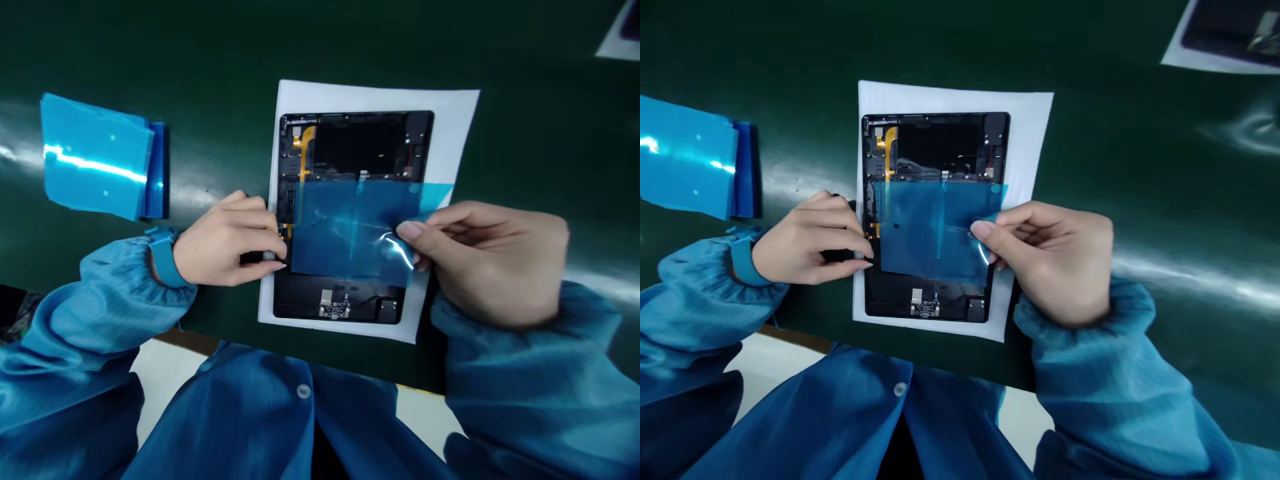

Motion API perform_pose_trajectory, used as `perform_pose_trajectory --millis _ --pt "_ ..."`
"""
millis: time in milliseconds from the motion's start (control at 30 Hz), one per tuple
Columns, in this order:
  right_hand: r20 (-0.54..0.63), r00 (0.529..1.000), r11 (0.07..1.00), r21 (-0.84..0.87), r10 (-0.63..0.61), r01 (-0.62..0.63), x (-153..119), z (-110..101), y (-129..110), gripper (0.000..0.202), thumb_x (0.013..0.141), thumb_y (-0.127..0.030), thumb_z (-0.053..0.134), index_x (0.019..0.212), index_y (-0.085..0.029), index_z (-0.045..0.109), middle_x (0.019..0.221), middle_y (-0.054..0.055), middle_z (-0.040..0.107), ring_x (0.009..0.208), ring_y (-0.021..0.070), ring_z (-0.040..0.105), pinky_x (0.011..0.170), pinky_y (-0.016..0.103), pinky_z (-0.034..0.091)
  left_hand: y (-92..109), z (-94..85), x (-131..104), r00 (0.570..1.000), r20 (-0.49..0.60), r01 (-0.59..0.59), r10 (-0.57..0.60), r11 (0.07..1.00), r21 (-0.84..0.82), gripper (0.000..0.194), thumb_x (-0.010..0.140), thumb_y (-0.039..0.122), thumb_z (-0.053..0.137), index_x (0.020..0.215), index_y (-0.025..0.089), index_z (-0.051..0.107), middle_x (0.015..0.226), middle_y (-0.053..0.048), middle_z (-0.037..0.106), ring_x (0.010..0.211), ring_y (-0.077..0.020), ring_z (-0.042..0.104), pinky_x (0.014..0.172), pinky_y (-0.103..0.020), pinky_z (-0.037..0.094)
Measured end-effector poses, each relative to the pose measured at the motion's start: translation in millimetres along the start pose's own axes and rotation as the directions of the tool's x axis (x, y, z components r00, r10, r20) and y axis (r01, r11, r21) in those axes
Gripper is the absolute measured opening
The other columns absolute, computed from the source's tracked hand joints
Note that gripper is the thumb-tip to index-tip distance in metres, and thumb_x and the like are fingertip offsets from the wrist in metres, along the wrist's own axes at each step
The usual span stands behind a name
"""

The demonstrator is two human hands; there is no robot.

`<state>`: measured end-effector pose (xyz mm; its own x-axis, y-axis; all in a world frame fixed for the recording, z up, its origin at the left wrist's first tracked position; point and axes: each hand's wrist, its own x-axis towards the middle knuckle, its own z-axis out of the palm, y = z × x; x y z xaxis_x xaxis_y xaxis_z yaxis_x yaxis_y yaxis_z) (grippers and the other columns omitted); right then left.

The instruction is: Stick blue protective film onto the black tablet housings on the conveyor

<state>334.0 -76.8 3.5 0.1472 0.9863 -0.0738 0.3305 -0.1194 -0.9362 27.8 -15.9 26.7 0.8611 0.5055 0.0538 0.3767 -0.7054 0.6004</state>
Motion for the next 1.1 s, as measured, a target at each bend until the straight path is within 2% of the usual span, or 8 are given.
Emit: perform_pose_trajectory --millis 400,767,1100 --pt "-0.009 1.0 0.994 -0.11 -0.02 0.019 -3.1 -3.8 -3.0 0.017 0.072 -0.024 0.091 0.072 -0.019 0.074 0.057 -0.005 0.066 0.042 0.0066 0.056 0.04 0.016 0.047 0.2 2.5 -0.6 1.0 0.013 -0.016 0.016 0.999 0.05 0.018 0.099 0.035 0.059 0.093 0.024 0.072 0.087 -0.001 0.073 0.077 -0.0166 0.059 0.069 -0.034 0.036" --pt "0.003 0.999 0.993 -0.108 -0.047 0.047 -3.8 -4.7 -2.0 0.015 0.073 -0.021 0.09 0.074 -0.019 0.075 0.058 -0.005 0.067 0.045 0.0057 0.058 0.044 0.015 0.049 0.8 1.5 -0.3 0.999 0.0 -0.034 0.034 0.997 0.064 0.017 0.099 0.034 0.06 0.093 0.024 0.072 0.087 -0.001 0.073 0.077 -0.0171 0.059 0.068 -0.034 0.037" --pt "0.014 1.0 0.996 -0.086 -0.022 0.023 -1.9 -3.2 -6.1 0.016 0.073 -0.021 0.089 0.071 -0.019 0.073 0.056 -0.005 0.066 0.042 0.0054 0.057 0.041 0.014 0.048 0.6 1.6 -0.6 0.999 -0.001 -0.035 0.036 0.998 0.045 0.014 0.097 0.032 0.062 0.094 0.023 0.072 0.087 -0.001 0.072 0.077 -0.0162 0.057 0.069 -0.033 0.036"
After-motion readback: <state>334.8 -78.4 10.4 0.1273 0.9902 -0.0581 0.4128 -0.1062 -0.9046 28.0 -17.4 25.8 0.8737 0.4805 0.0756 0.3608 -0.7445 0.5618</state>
